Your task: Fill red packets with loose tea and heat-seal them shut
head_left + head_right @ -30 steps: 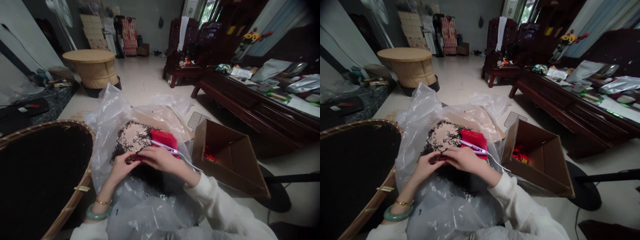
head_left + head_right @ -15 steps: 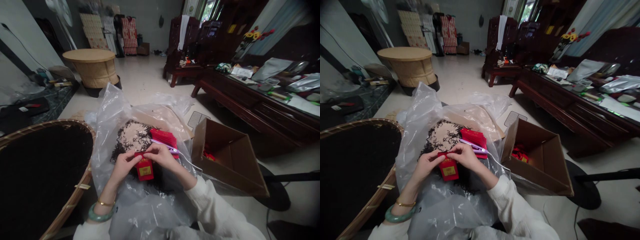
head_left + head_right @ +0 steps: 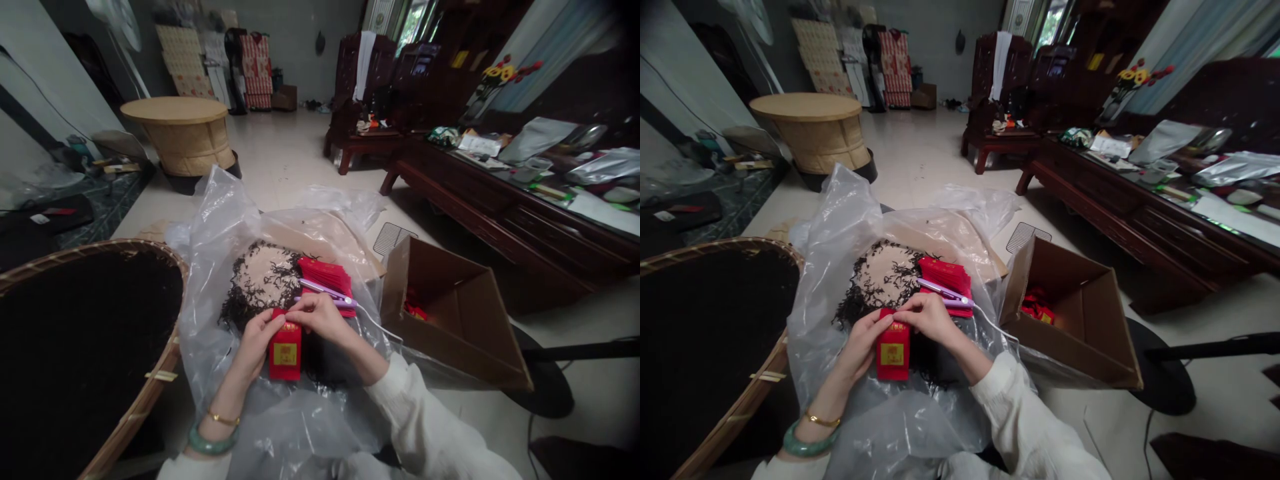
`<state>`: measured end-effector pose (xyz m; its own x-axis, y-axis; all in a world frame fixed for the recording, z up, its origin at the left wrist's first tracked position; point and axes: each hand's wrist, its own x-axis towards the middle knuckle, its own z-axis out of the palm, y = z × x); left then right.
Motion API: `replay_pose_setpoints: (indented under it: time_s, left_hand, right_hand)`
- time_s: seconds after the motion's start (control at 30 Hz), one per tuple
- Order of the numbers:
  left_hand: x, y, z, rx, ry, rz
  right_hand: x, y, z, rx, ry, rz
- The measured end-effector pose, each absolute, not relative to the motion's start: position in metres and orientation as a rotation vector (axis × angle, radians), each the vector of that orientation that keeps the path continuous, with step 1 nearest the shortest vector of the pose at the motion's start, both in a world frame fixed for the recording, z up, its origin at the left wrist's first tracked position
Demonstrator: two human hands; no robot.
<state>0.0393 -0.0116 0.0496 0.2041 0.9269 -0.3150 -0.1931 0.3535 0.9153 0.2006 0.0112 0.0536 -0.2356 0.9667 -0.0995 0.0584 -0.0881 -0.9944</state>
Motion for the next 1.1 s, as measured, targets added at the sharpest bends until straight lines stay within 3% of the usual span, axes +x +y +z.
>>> replay_pose_setpoints:
  time_s: [0.43, 0.6, 0.87, 1.1]
  left_hand:
    - [0.045, -0.015, 0.041, 0.684, 1.061, 0.788]
    - [0.041, -0.019, 0.032, 1.092, 1.193, 0.845]
    - [0.031, -0.029, 0.024, 1.890, 1.143, 1.171]
    - [0.029, -0.033, 0.018, 2.134, 1.138, 1.240]
  right_hand:
    - [0.196, 0.014, 0.037, -1.233, -1.401, 1.237]
    - [0.208, 0.007, 0.061, -1.125, -1.633, 1.075]
    - [0.234, -0.016, 0.139, -0.808, -2.415, 0.487]
    - [0.227, -0.024, 0.149, -0.913, -2.622, 0.190]
